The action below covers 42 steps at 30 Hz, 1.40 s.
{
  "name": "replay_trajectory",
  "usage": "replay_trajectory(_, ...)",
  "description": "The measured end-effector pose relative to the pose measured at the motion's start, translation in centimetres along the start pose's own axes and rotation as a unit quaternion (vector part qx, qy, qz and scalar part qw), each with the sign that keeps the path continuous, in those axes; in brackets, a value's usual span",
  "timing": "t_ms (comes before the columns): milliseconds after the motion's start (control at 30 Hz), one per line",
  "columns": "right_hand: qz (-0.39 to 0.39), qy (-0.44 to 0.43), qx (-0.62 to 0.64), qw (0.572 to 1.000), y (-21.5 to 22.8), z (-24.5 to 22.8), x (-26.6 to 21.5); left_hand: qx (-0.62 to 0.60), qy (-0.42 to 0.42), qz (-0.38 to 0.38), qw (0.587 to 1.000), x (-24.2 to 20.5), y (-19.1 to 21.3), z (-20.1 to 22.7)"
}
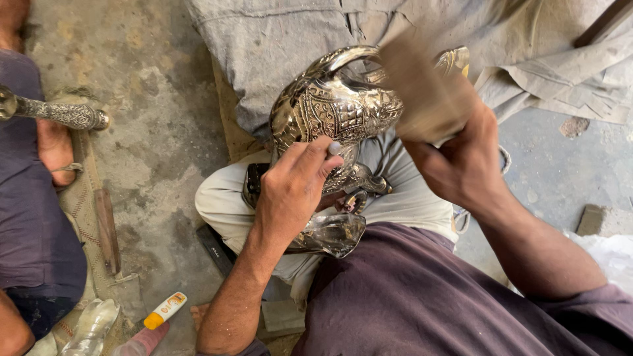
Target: The person uses a chisel and a wooden mallet to engrave intricate patterns onto a metallic elephant figurine. They hold the figurine on their lap and repeatedly strike the chisel to create detailed designs on the surface.
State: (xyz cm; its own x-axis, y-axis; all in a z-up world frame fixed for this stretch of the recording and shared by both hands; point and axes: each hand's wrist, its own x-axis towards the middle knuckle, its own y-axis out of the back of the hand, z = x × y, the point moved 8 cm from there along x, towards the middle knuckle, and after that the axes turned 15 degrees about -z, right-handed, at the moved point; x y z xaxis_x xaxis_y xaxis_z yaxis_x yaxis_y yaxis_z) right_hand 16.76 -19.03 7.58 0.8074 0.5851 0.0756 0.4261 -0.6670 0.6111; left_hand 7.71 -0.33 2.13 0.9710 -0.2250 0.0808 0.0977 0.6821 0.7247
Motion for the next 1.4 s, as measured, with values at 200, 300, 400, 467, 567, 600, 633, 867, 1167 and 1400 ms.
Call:
replay_trajectory(200, -0.030, -0.011, -0.011, 0.999, -0.4, -0.6, 0.6, 0.039, 0.006, 0.024, 0.999, 0.0, 0.9, 0.6)
replay_trajectory(300, -0.050, -0.021, -0.216, 0.975, -0.6, -1.1, 0.6, 0.003, 0.019, 0.021, 1.000, 0.1, 1.1, 0.6)
replay_trajectory(400, -0.042, -0.003, -0.150, 0.988, -0.1, -1.0, 0.4, 0.009, 0.012, 0.011, 1.000, 0.2, 1.2, 0.9)
replay_trajectory(467, -0.037, 0.018, -0.005, 0.999, 0.2, -0.7, 0.4, -0.002, 0.006, 0.023, 1.000, 0.1, 1.3, 1.0)
replay_trajectory(567, -0.024, 0.066, -0.115, 0.991, 0.1, -1.8, 0.4, -0.012, -0.004, 0.033, 0.999, -0.2, 1.3, 0.8)
replay_trajectory(600, -0.006, 0.083, -0.263, 0.961, -0.2, -2.7, 0.3, 0.008, -0.024, 0.043, 0.999, -0.3, 1.4, 1.1)
replay_trajectory(633, 0.012, 0.098, -0.404, 0.909, -0.7, -3.4, 0.2, 0.027, -0.045, 0.051, 0.997, -0.4, 1.5, 1.3)
replay_trajectory(867, -0.055, 0.031, -0.269, 0.961, -0.9, -2.5, 0.9, 0.008, 0.001, 0.057, 0.998, -0.4, 1.3, 0.6)
replay_trajectory(1167, -0.078, 0.019, -0.058, 0.995, -0.5, -1.4, 1.1, -0.001, 0.019, 0.044, 0.999, -0.5, 0.8, 0.1)
replay_trajectory(1400, -0.035, 0.023, -0.114, 0.993, -0.1, -2.5, 1.1, 0.011, -0.011, 0.062, 0.998, -0.7, 1.1, 0.7)
